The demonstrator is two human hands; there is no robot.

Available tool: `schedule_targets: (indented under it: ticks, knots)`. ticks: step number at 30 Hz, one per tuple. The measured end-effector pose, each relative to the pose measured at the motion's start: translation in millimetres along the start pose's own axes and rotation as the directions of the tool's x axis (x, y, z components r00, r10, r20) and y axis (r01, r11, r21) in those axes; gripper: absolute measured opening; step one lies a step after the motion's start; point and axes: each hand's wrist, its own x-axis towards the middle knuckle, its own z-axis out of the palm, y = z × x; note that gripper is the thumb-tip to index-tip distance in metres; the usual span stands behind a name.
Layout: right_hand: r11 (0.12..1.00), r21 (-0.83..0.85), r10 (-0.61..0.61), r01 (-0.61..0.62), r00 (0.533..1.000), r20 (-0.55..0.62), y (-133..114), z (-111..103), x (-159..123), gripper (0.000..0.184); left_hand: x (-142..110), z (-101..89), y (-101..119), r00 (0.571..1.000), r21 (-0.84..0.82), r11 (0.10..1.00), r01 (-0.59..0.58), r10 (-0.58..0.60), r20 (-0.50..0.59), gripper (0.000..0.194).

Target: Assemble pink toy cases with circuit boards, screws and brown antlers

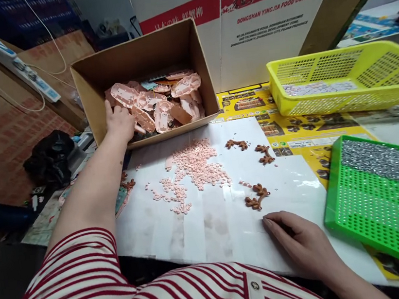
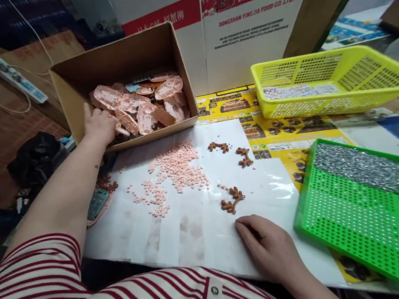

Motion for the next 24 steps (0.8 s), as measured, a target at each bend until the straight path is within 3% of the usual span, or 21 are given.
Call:
schedule_targets:
  ticks: [5,8,10,15,18,20,21,24]
  knots:
    - [1.000,0.003,0.001,-0.001,1.000,-0.005,1,1,-2,0.036,-23,-42.3,-18,0.966,-0.238,0.968,0.078,-0.132,-0.221,0.021]
    - [1.000,-0.019,-0.013,0.014,1.000,0.021,4,0,1,0.035,-30,-72.0,-22,0.918,-0.375,0.909,0.184,-0.295,-0.265,0.028]
    - [0.999,-0.035,-0.023,0.025,0.998,0.054,6,-1,3,0.035,-35,-90.7,-20,0.895,-0.394,0.898,0.197,-0.329,-0.302,0.035]
    - [0.999,-0.042,-0.020,0.022,0.998,0.053,4,-1,5,0.037,-57,-131.3,2,0.872,-0.407,0.912,0.044,-0.234,-0.430,0.043]
    - [1.000,-0.015,-0.015,0.016,0.999,0.037,1,0,6,0.039,-76,-142.9,27,0.855,-0.480,0.876,-0.051,-0.210,-0.474,0.037]
    - [1.000,0.022,-0.007,0.006,0.999,0.035,-1,-1,7,0.039,-91,-143.5,47,0.846,-0.597,0.791,-0.133,-0.224,-0.484,0.042]
    - [0.999,0.045,-0.002,0.000,0.999,0.032,-3,-2,8,0.038,-100,-142.4,59,0.856,-0.690,0.704,-0.170,-0.242,-0.457,0.043]
    - [0.990,0.142,0.010,-0.015,0.999,0.034,-8,-4,10,0.039,-129,-136.6,95,0.962,-0.941,0.320,-0.110,-0.206,-0.182,0.040]
